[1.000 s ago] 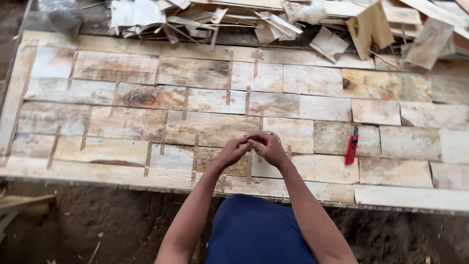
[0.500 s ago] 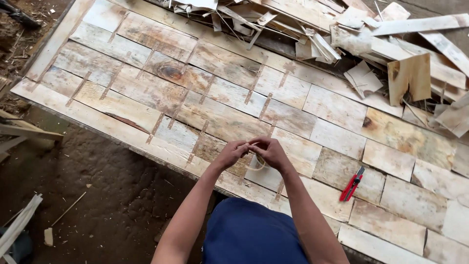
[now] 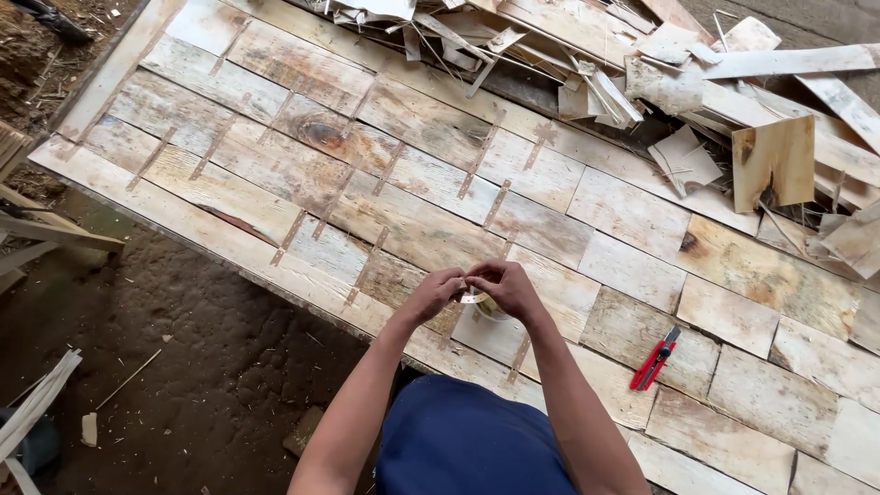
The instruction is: The person applies adhesive to small strips of tape using a wooden stick and places them in a grid pattern on a wooden surface. The person repeats this process multiple times, ensuring each strip is properly aligned and pressed down.
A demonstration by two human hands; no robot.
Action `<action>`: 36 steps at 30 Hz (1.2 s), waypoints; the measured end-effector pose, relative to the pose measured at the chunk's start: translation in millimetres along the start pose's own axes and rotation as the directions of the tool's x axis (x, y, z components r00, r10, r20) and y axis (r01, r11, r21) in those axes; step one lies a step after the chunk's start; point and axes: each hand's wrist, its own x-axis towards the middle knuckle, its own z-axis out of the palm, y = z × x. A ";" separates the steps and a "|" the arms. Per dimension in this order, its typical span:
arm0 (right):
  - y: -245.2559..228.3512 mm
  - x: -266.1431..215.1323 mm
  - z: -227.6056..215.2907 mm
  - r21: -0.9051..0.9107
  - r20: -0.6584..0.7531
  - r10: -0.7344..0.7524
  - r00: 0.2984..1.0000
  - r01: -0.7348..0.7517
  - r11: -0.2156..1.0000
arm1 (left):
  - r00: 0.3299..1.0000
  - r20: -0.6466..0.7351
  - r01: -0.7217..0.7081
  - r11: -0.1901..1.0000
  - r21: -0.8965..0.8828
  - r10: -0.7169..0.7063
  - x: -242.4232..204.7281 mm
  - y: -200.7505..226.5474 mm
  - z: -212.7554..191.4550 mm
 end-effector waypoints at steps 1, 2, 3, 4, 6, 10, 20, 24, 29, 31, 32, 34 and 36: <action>-1.3 3.8 -1.4 0.001 0.002 -0.003 1.000 0.003 1.000 | 1.000 -0.003 -0.001 1.000 0.002 0.001 1.2 3.5 -2.7; -0.8 4.0 -1.6 -0.021 -0.016 0.003 1.000 -0.003 1.000 | 1.000 -0.012 -0.002 1.000 -0.006 0.002 -0.1 5.7 -3.4; -0.1 4.4 -2.0 -0.043 -0.035 0.009 0.999 -0.010 0.999 | 1.000 -0.021 -0.004 1.000 -0.014 0.004 -1.1 7.7 -4.1; 1.1 5.4 -2.0 -0.040 -0.037 0.012 0.999 -0.014 0.999 | 1.000 -0.017 -0.001 1.000 -0.014 0.000 -2.2 10.9 -3.8; 2.5 8.4 -3.2 -0.070 -0.031 0.006 1.000 -0.009 0.997 | 0.998 -0.056 0.000 0.999 -0.033 -0.001 -3.1 18.3 -3.5; 0.7 7.9 -3.2 -0.045 -0.041 0.008 0.999 -0.010 0.999 | 0.997 -0.077 0.022 0.998 0.050 -0.018 11.8 -1.9 -3.6; 3.4 4.6 -9.4 0.063 -0.076 0.000 0.997 0.005 0.998 | 0.993 -0.117 0.026 0.993 0.116 -0.012 19.4 -5.4 0.1; 7.2 9.3 -10.8 0.023 -0.096 -0.015 0.995 0.017 1.000 | 0.995 -0.098 0.034 0.995 0.099 -0.024 27.2 -13.0 3.4; 6.3 13.0 -10.1 0.052 -0.108 0.001 0.994 0.005 0.999 | 0.994 -0.108 0.028 0.996 0.089 -0.018 26.5 -3.8 0.5; 6.3 12.4 -9.0 0.061 -0.110 0.007 0.994 0.000 0.998 | 0.994 -0.109 0.031 0.996 0.089 -0.021 25.1 -3.9 0.1; 6.5 12.9 -8.8 0.039 -0.113 -0.009 0.994 0.014 0.999 | 0.994 -0.108 0.029 0.995 0.096 -0.018 24.8 -2.1 -0.4; 8.6 14.0 -8.7 0.017 -0.114 -0.025 0.993 0.027 0.999 | 0.994 -0.108 0.028 0.994 0.102 -0.017 24.0 -0.9 -0.3; 12.5 15.2 -9.4 -0.006 -0.106 -0.028 0.994 0.027 1.000 | 0.994 -0.108 0.024 0.995 0.099 -0.013 23.3 -2.0 1.0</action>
